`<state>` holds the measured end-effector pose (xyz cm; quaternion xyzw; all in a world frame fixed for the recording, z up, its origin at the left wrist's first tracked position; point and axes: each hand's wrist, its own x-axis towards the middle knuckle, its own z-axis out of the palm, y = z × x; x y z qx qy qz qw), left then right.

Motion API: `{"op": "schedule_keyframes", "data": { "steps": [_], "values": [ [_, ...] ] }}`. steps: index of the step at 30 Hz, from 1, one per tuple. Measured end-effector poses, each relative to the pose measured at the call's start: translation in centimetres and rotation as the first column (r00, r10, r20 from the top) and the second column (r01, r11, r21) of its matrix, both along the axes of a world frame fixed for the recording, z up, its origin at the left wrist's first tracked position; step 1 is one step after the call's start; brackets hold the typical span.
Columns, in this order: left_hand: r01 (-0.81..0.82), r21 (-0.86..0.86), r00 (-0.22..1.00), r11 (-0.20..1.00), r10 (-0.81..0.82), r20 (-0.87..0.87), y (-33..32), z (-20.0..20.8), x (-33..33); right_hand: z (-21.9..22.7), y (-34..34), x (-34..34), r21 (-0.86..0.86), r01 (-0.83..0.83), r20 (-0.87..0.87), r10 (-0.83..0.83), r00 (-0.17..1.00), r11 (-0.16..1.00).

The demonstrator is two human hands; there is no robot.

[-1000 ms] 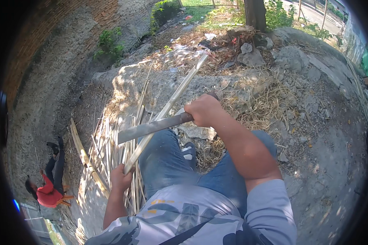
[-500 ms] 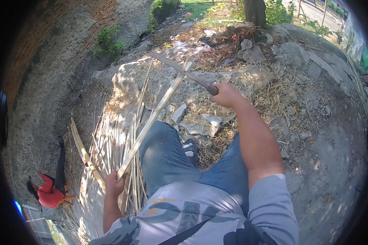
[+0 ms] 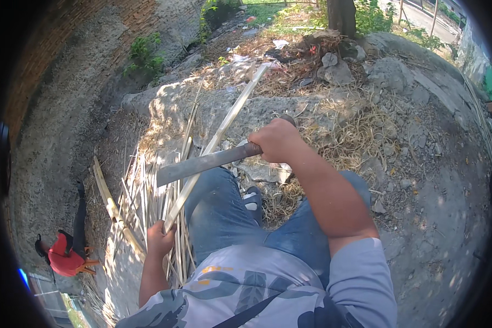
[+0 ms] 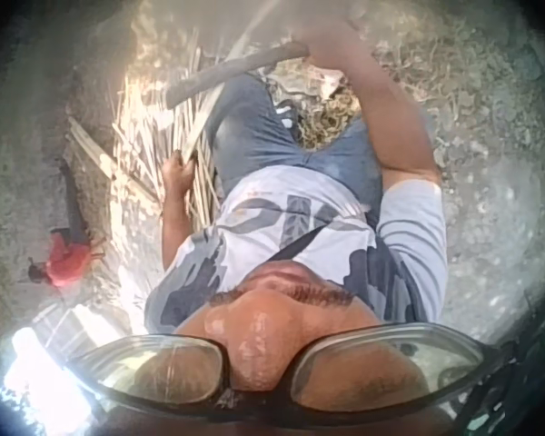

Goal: The person scrapes a bamboo strip using a machete, places it onto the pile, selects another bamboo strip, and splits it lengthwise using the machete.

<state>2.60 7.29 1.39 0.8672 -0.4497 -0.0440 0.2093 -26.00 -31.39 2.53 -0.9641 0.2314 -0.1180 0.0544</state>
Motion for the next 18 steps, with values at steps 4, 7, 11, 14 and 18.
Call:
{"op": "schedule_keyframes", "data": {
  "steps": [4, 7, 11, 14, 18],
  "values": [
    [0.023, -0.052, 0.999, 0.998, -0.022, 0.028, 5.0, -0.1, 3.6, -0.8, -4.9, -3.6, 0.313, 0.489, 0.148, -0.55, 0.822, 0.814],
    [-0.001, 0.044, 1.0, 0.999, 0.002, -0.011, 6.8, 1.5, 4.0, -3.9, -7.9, -5.9, 0.456, 0.642, 0.149, -0.764, 0.628, 0.616],
    [-0.138, -0.152, 0.969, 0.979, 0.102, -0.226, 6.9, 0.9, 4.6, -7.3, -9.4, -6.7, 0.846, 0.4, 0.14, -0.871, 0.472, 0.352],
    [-0.154, -0.2, 0.975, 0.968, 0.116, -0.191, 4.7, 0.9, 3.7, -7.5, -9.6, -6.3, 0.95, 0.225, 0.124, -0.921, 0.369, 0.218],
    [-0.084, -0.269, 0.989, 0.959, 0.048, -0.141, 2.5, -0.1, 2.9, -6.2, -8.8, -5.7, 0.949, 0.194, 0.171, -0.923, 0.345, 0.248]
  ]
}}
